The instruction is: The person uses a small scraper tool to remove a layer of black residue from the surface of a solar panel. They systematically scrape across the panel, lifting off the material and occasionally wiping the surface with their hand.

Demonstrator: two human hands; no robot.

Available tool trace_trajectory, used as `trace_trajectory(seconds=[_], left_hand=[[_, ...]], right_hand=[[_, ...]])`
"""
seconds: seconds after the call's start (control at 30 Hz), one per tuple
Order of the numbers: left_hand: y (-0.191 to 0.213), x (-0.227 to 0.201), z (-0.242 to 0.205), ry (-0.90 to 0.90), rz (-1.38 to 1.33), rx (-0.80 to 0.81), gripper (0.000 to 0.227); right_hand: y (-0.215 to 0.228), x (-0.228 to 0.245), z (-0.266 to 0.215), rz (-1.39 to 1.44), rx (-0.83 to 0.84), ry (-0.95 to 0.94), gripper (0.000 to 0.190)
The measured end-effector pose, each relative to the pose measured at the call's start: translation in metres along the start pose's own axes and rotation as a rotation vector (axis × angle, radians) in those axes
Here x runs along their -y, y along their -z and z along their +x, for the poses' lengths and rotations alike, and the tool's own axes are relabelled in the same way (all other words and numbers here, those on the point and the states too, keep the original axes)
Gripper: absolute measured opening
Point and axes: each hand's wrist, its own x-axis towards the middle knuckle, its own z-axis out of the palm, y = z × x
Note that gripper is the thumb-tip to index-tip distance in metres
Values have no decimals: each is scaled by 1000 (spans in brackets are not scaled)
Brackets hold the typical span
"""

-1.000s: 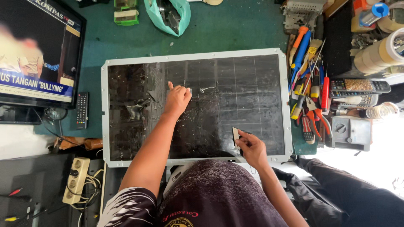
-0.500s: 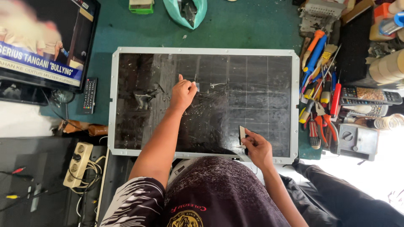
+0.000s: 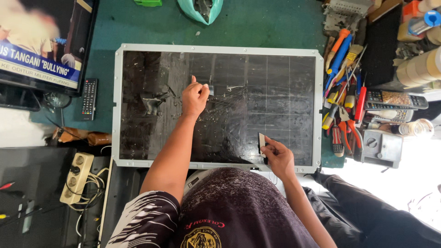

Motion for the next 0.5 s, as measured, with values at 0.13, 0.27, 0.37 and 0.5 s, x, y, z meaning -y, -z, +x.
trace_trajectory(seconds=[0.13,0.27,0.37,0.5], left_hand=[[3,-4,3,32,-27,-7,42],[20,17,10,249,-35,-201,41],[55,15,40,305,1,-251,45],[111,-33,81,79,83,14,18]], right_hand=[[0,8,-3,1,-1,5,44],[1,2,-2,10,-14,-4,44],[2,9,-5,14,-28,-8,43],[-1,9,-4,25,-20,-18,44]])
